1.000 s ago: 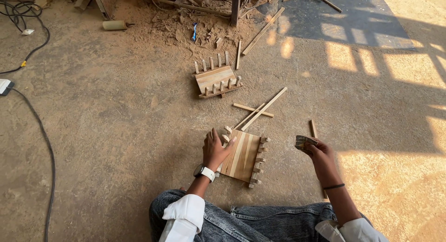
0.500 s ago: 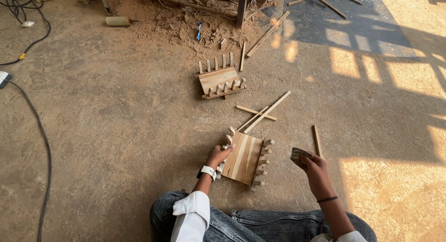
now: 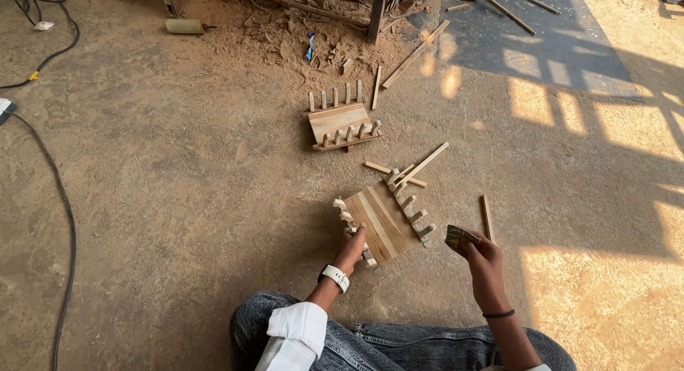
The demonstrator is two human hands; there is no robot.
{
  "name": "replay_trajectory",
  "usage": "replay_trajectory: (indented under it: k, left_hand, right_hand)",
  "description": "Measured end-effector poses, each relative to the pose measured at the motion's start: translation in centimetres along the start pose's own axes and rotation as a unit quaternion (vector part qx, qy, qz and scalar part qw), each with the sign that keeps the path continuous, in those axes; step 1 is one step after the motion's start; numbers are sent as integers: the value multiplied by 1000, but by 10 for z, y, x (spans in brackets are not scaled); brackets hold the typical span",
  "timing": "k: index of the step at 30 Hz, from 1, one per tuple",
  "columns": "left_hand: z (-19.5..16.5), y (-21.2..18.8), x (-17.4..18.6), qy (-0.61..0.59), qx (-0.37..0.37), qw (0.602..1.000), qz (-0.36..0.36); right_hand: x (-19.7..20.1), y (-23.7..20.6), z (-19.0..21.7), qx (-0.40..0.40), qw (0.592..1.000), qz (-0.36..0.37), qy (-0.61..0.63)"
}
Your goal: The person sits on the workshop floor and sands the surface of a small wooden rack-like assembly with a sanding block, rubbing it back and forth. They fit and press wooden pegs into the assembly's edge holes, turn the piece over, and continue sanding the other side.
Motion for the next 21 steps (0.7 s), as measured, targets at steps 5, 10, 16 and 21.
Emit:
replay_trajectory:
  k: [5, 10, 16, 21]
  left_hand:
    - [26, -3, -33, 59, -58, 992, -99]
    - [49, -5, -50, 89, -32, 989, -116]
    - [53, -7, -49, 88, -13, 988, -124]
    - [49, -14, -41, 120, 27, 983, -134]
  right_hand:
    - [-37, -17, 3, -46, 959, -22, -278]
    - [-91, -31, -23, 132, 883, 89, -442]
    - [-114, -18, -52, 205, 741, 149, -622]
    - [-121, -19, -61, 155, 689, 228, -671]
Point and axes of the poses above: each hand's wrist, its own y-axis towards the middle knuckle, its own x-axis out of the back of the hand, z = x × y, the point moved 3 cm from there along y, towards the middle knuckle, and after that the axes turned 13 degrees about z, right-handed, at the moved point
